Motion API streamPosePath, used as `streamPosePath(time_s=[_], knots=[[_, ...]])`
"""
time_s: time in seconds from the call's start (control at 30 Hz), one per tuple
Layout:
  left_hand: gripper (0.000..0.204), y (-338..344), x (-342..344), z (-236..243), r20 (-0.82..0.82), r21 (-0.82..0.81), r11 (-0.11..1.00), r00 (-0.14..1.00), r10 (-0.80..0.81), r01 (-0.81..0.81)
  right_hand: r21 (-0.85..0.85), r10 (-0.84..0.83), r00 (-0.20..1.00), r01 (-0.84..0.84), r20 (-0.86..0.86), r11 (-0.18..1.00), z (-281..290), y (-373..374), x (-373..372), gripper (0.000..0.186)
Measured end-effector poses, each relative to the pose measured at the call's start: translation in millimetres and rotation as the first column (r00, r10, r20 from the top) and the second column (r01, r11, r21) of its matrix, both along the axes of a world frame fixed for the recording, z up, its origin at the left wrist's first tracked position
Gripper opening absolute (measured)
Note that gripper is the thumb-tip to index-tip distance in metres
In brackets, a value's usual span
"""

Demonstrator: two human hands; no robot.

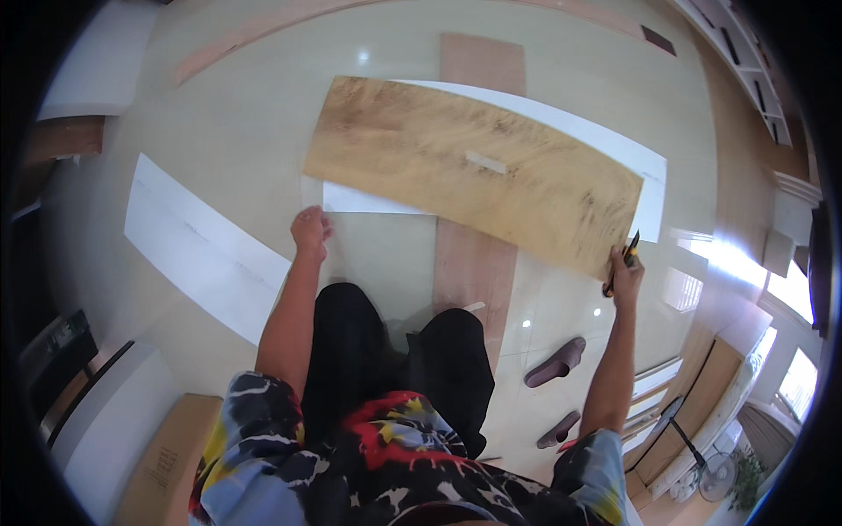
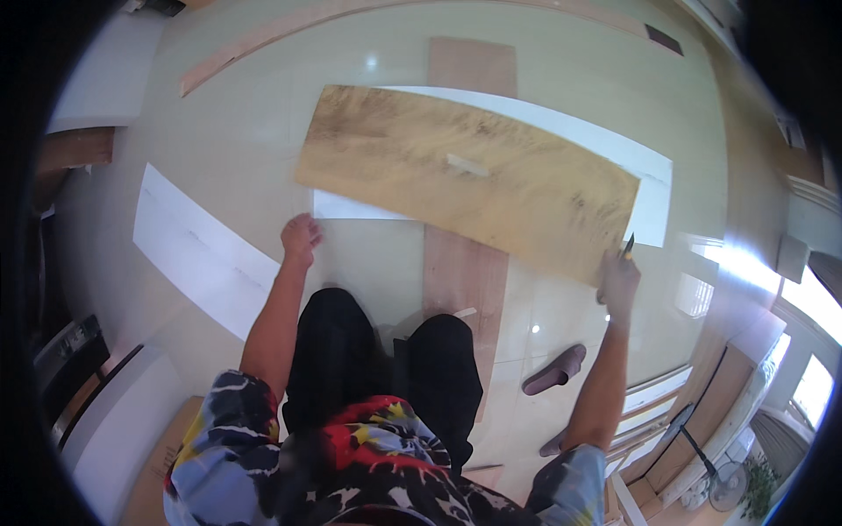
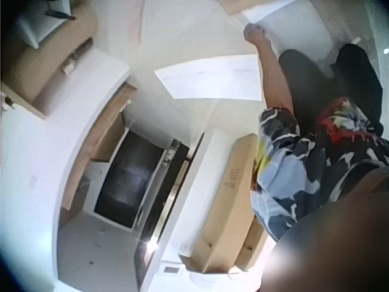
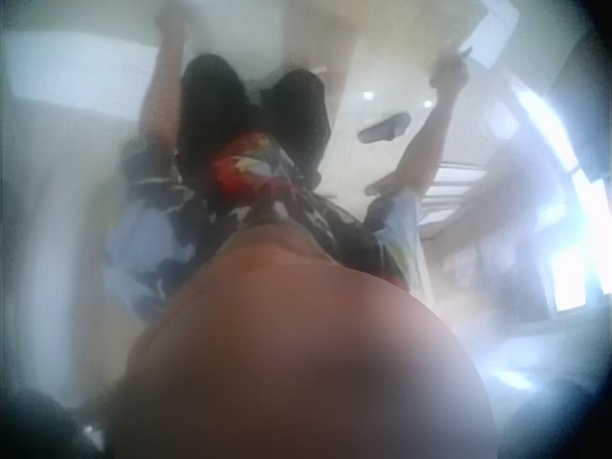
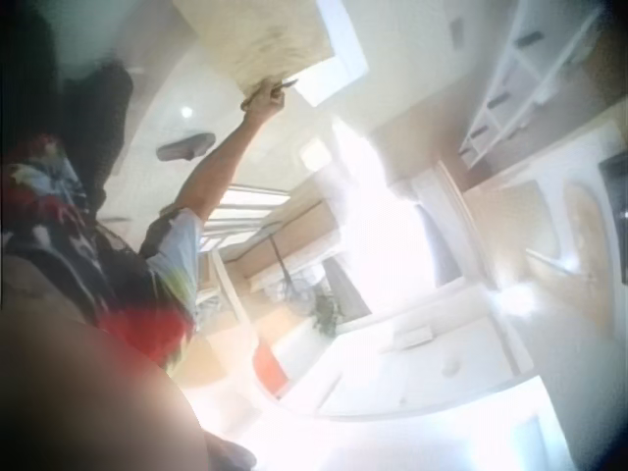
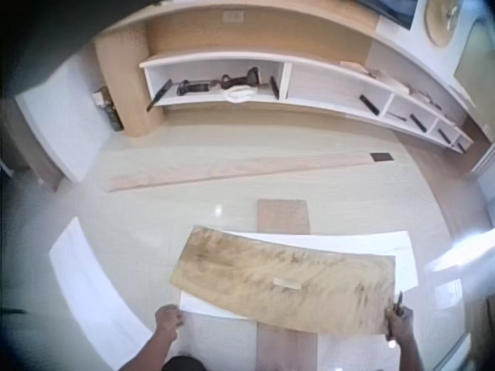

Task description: The person uses a utility knife to score and cut a white panel on the floor, using a wooden board as a straight edge. They repeatedly align the board, score the panel, and separate the cut sections.

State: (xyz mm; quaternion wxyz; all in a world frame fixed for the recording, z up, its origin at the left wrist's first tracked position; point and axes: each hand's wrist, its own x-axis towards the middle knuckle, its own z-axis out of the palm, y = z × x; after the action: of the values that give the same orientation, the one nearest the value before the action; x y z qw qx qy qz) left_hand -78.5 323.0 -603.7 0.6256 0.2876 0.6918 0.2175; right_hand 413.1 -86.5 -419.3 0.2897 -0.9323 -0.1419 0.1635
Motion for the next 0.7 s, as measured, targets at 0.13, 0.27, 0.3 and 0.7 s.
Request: streamPosePath(time_s=[0.13, 0.27, 0.3, 0.7], knots=[[0.047, -53, -9, 10, 0.207, -0.389, 0.916, 0.960, 0.188, -0.095, -0.016, -0.039, 0.982, 0.036, -0.186, 0.999, -14, 24, 61, 0.034], [0.063, -88, 29, 20, 0.288, -0.483, 0.834, 0.850, 0.440, -0.268, 0.054, -0.038, 0.935, 0.060, -0.352, 0.997, -8, 36, 92, 0.032], [0.065, -83, 43, 19, 0.253, -0.521, 0.779, 0.808, 0.532, -0.350, 0.064, -0.025, 0.923, 0.054, -0.384, 0.997, -5, 42, 94, 0.032], [0.023, -10, 19, -91, 0.564, -0.577, 0.788, 0.593, 0.575, -0.215, 0.003, -0.014, 0.963, 0.015, -0.271, 1.000, -76, 37, 82, 0.021]])
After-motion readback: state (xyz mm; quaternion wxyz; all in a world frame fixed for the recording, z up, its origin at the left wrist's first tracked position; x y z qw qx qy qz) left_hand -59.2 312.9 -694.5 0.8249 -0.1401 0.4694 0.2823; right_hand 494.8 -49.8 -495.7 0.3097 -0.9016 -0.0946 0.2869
